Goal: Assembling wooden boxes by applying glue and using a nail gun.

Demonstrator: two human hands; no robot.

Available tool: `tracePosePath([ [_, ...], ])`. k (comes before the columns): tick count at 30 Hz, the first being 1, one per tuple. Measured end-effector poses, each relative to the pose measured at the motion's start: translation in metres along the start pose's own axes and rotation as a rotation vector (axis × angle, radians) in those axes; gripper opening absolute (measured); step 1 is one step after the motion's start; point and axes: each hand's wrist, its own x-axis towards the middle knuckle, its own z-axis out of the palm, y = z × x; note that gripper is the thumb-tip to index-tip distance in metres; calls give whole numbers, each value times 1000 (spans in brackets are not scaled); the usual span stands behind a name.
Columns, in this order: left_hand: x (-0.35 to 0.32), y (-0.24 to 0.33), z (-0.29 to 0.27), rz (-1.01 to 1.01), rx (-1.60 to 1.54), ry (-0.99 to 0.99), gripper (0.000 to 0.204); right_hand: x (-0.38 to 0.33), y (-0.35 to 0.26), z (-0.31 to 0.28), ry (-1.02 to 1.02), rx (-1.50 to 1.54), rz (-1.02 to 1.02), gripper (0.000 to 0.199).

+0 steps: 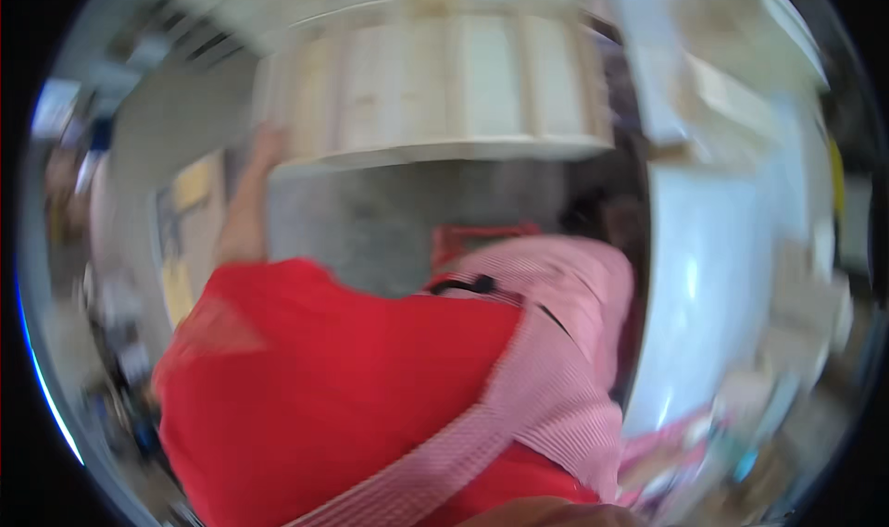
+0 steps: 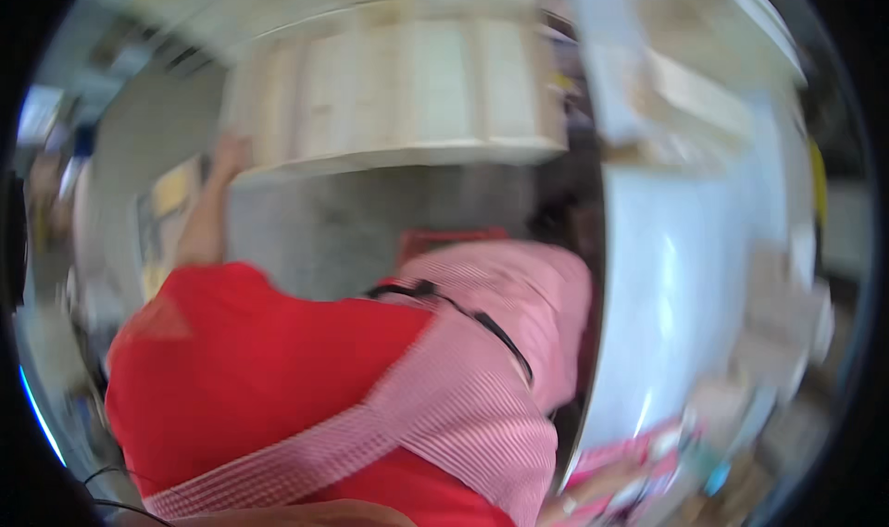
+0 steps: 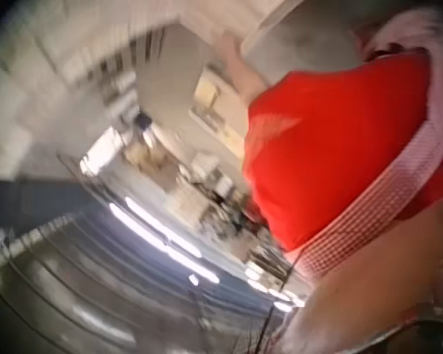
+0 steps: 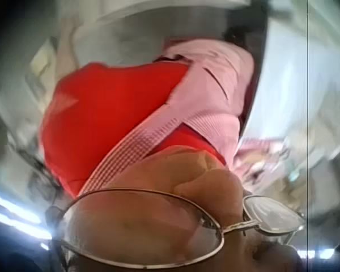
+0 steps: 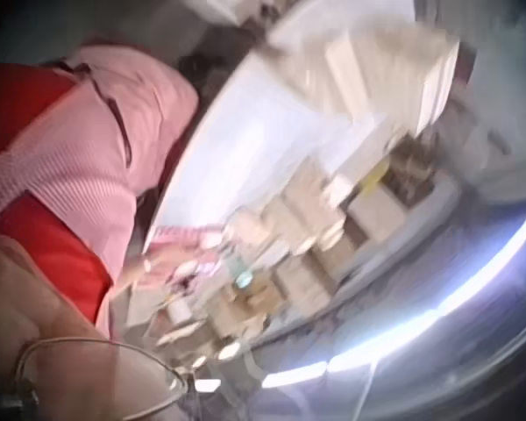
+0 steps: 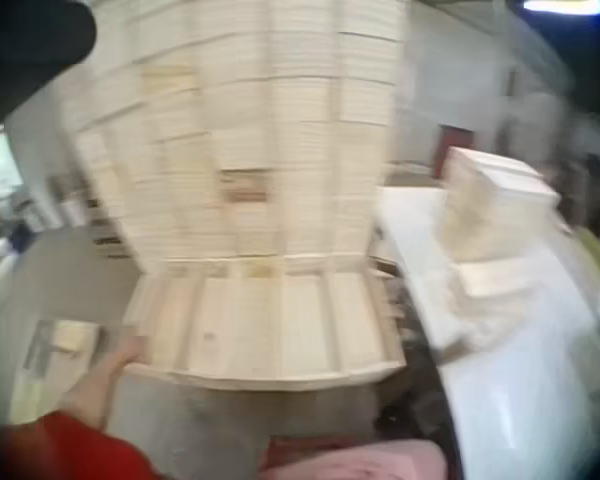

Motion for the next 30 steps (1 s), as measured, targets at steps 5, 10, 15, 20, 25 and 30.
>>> tracePosePath([
  [5,0,-21,20,-226,-209,124,51,27,-95,36,23,-11,74,43],
  [10,42,-25,-5,-12,-277,208,70,66,-110,80,215,100,308,68],
  [15,18,82,-69,-210,-162,484,53,132,-79,117,411,-105,524,92],
  [20,5,181,-125,132,-448,560,33,183,-70,146,437,-173,829,97],
  [25,-91,432,-197,612,-633,406,22,193,-72,141,369,-144,881,83],
  [30,-109,620,-239,1153,-837,277,24,180,-41,157,552,-24,801,84],
])
